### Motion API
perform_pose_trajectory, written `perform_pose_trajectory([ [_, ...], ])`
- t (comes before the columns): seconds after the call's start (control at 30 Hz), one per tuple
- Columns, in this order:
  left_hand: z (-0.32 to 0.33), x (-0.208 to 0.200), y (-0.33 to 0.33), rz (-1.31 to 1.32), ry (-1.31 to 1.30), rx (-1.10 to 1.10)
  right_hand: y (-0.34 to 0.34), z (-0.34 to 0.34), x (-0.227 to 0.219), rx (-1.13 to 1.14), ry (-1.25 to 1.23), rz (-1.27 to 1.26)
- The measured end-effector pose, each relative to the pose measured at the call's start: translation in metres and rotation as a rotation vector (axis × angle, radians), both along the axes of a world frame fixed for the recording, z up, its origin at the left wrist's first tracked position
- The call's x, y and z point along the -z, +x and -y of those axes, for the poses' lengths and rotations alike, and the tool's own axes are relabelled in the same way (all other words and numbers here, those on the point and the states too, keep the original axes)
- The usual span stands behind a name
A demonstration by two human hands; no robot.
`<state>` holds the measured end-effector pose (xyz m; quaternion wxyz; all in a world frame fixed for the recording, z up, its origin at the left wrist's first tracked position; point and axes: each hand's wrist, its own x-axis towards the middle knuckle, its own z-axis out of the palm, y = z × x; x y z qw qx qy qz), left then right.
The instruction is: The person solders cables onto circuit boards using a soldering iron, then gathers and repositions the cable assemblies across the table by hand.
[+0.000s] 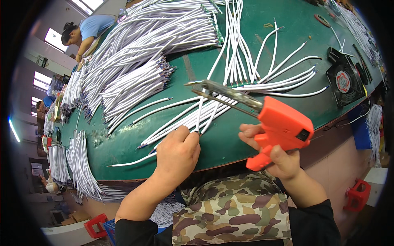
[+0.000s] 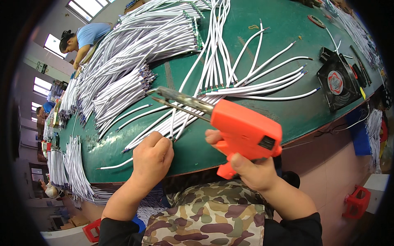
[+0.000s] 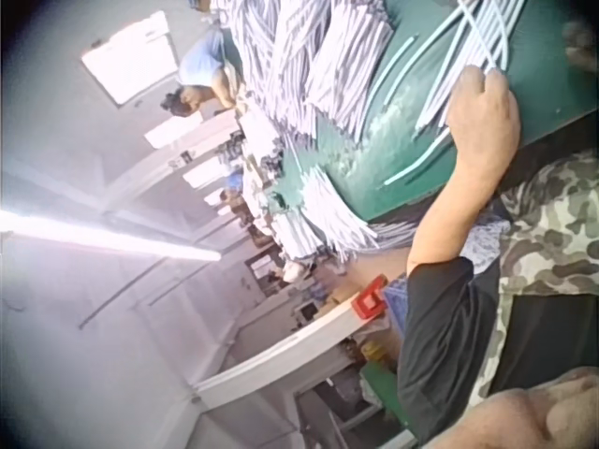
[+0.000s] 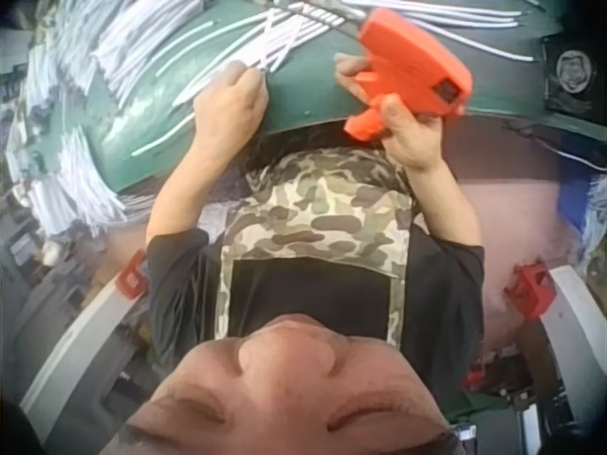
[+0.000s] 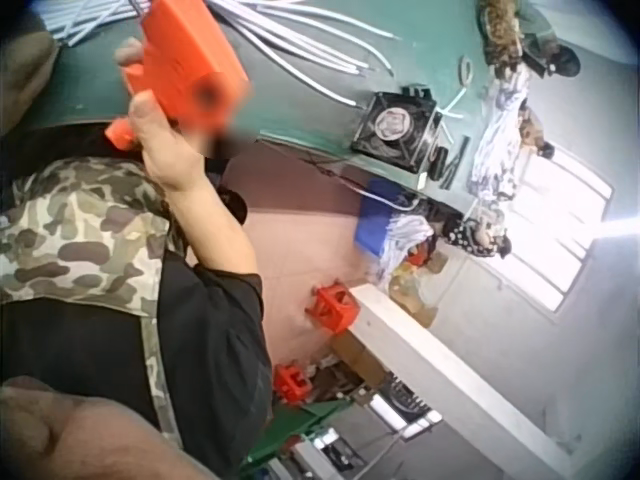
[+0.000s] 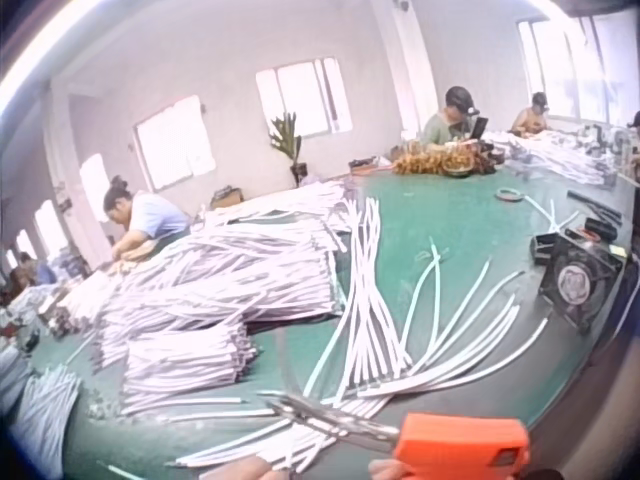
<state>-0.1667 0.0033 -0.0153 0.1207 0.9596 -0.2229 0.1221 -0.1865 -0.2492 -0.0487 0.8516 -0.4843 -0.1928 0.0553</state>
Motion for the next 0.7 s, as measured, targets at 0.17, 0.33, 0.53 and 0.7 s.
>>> perform_pose_trajectory([
  [0.17, -0.009, 0.017, 0.007, 0.082, -0.169, 0.012, -0.023, 0.029, -0.009, 0.072, 0.040, -0.070],
  [0.33, 0.007, 0.008, 0.001, -0.409, -0.696, 0.065, -0.037, 0.055, -0.021, 0.185, 0.071, -0.059],
  [0.53, 0.047, -0.005, -0.005, -0.841, -0.598, 0.144, -0.031, 0.038, -0.032, 0.131, 0.148, -0.061],
  [0.7, 0.049, -0.003, -0.009, -0.236, -0.112, 0.219, -0.009, -0.003, -0.001, -0.013, 0.126, -0.112],
])
